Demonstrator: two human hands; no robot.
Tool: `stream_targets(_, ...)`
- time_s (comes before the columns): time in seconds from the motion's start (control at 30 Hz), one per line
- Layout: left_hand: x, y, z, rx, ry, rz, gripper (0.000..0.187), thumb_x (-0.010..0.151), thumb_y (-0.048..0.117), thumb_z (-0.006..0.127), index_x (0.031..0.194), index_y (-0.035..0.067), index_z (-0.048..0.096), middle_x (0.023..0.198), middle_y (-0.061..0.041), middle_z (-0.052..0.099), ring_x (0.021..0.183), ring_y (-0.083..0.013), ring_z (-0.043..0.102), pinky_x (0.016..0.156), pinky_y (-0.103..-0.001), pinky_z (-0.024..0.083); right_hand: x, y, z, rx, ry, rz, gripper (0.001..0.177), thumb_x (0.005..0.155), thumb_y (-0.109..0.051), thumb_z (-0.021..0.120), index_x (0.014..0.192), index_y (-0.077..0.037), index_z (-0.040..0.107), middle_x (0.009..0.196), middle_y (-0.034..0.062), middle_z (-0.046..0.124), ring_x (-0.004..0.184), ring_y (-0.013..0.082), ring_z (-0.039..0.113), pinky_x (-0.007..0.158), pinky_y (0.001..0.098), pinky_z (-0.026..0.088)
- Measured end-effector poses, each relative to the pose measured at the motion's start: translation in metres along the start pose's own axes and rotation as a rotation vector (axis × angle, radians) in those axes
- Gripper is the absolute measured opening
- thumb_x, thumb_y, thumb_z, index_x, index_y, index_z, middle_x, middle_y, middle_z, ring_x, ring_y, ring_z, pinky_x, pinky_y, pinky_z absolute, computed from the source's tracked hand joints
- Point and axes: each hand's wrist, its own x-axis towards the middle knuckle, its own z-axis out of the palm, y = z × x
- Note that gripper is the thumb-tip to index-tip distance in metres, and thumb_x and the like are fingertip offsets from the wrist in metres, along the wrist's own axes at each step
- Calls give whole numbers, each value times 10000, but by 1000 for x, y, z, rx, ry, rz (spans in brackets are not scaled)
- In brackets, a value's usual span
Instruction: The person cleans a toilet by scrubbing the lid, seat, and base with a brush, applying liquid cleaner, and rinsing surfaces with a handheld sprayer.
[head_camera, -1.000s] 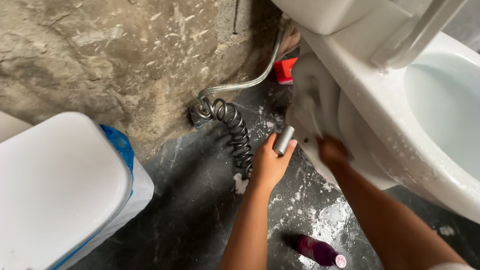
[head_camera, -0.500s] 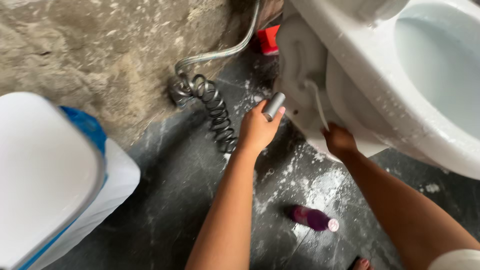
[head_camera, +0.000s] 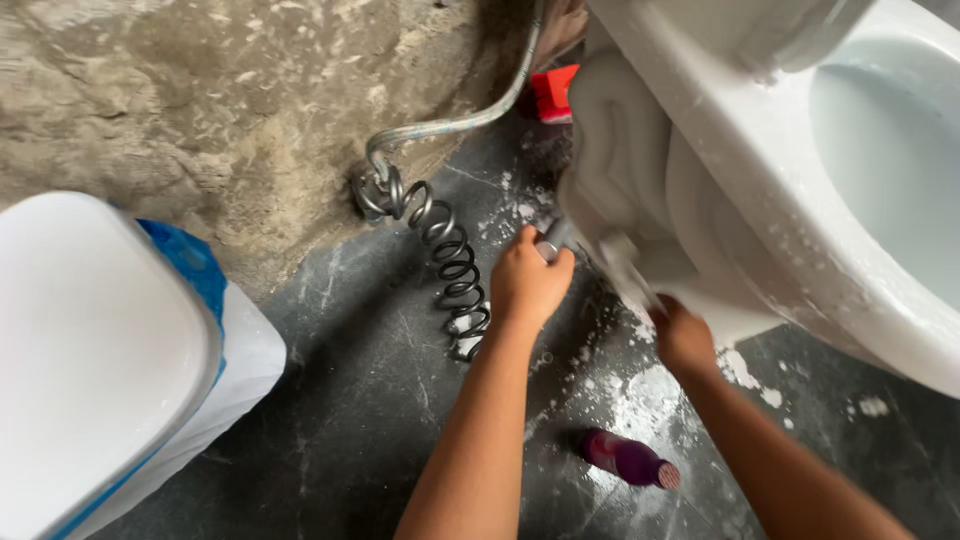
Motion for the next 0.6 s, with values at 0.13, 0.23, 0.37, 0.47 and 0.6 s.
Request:
stream_targets(0.13,-11,0,0,-61,-7,68,559,820,347,622,1296,56,588,1099,-182,740,999,-358,713,874,-450,560,-12,-20,-2,-14,19,-67,458,1060,-391,423,1515,-375,475,1172,168,716,1033,391,689,893,525,526)
stream_targets(0.23,-20,-9,2,-8,9,90,477,847,339,652,1205,24,627,1142,-205,717,1049,-398,678,896,-475,542,52,-73,3,-57,-41,7,494,1060,-372,433,1552,-412,468,1186,188,705,1073,392,677,931,507,541)
stream_targets(0.37,-18,-24,4,-23,82,91,558,831,322,662,1287,13,580,1149,-234,698,1053,-406,679,912,-475,537,126,-110,13,-36,-32,-156,467,1085,-346,362,1544,-365,443,1237,144,711,1049,362,692,967,492,522)
stream_targets(0.47,-18,-33,0,-40,133,121,511,830,295,668,1229,-13,586,1177,-229,683,1052,-408,676,891,-478,541,96,-63,43,46,-2,-205,574,1037,-288,305,1601,-326,400,1261,185,692,1000,364,701,874,471,565)
stream_targets(0.6,-2,-32,-1,-74,79,124,483,847,275,677,1220,-7,557,1188,-210,665,1034,-399,681,856,-473,553,64,-35,38,70,-81,-236,545,1030,-285,324,1566,-356,397,1207,125,722,912,320,714,844,461,564)
